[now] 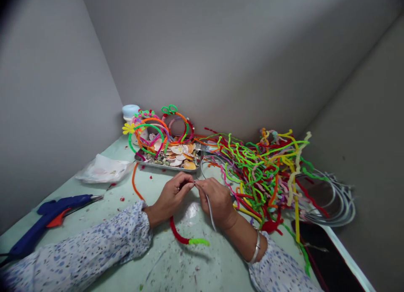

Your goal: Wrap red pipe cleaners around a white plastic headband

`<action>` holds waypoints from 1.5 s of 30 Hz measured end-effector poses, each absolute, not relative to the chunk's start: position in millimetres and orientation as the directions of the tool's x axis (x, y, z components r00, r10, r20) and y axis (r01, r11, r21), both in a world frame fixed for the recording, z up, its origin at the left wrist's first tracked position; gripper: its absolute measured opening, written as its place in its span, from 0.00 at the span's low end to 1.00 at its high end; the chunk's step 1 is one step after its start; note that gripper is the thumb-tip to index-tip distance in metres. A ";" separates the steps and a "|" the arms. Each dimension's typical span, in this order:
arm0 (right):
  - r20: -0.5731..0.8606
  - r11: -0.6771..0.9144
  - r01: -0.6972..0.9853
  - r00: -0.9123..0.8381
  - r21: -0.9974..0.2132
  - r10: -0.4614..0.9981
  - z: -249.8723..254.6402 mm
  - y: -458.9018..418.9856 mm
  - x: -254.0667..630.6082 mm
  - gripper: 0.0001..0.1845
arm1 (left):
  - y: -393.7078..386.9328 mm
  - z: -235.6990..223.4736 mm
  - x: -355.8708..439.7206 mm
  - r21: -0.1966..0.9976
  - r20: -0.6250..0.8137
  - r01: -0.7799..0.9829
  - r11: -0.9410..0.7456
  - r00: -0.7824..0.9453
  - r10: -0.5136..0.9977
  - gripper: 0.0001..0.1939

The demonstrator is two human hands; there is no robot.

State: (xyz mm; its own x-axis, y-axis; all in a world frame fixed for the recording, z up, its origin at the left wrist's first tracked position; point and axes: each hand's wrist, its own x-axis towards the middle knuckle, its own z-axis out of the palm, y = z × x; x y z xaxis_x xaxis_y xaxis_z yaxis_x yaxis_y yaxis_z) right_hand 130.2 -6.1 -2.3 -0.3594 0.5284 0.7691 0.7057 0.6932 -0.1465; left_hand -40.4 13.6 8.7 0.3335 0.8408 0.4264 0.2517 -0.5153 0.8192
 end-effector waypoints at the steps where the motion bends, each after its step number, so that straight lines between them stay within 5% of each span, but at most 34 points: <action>1: 0.767 0.696 0.701 -0.358 -0.157 0.533 -2.7 -5.5 130.4 0.11 | 13.9 8.4 -40.4 0.824 0.422 0.248 -0.509 0.331 0.844 0.07; 19: 0.758 0.708 0.675 -0.345 -0.210 0.553 -6.0 -2.6 130.5 0.12 | 20.2 6.7 -42.9 0.828 0.354 0.284 -0.483 0.403 0.844 0.08; 45: 0.717 0.677 0.681 -0.322 -0.279 0.619 -8.3 -3.1 130.1 0.10 | 23.8 2.1 -42.0 0.969 0.180 0.067 -0.237 0.464 0.867 0.11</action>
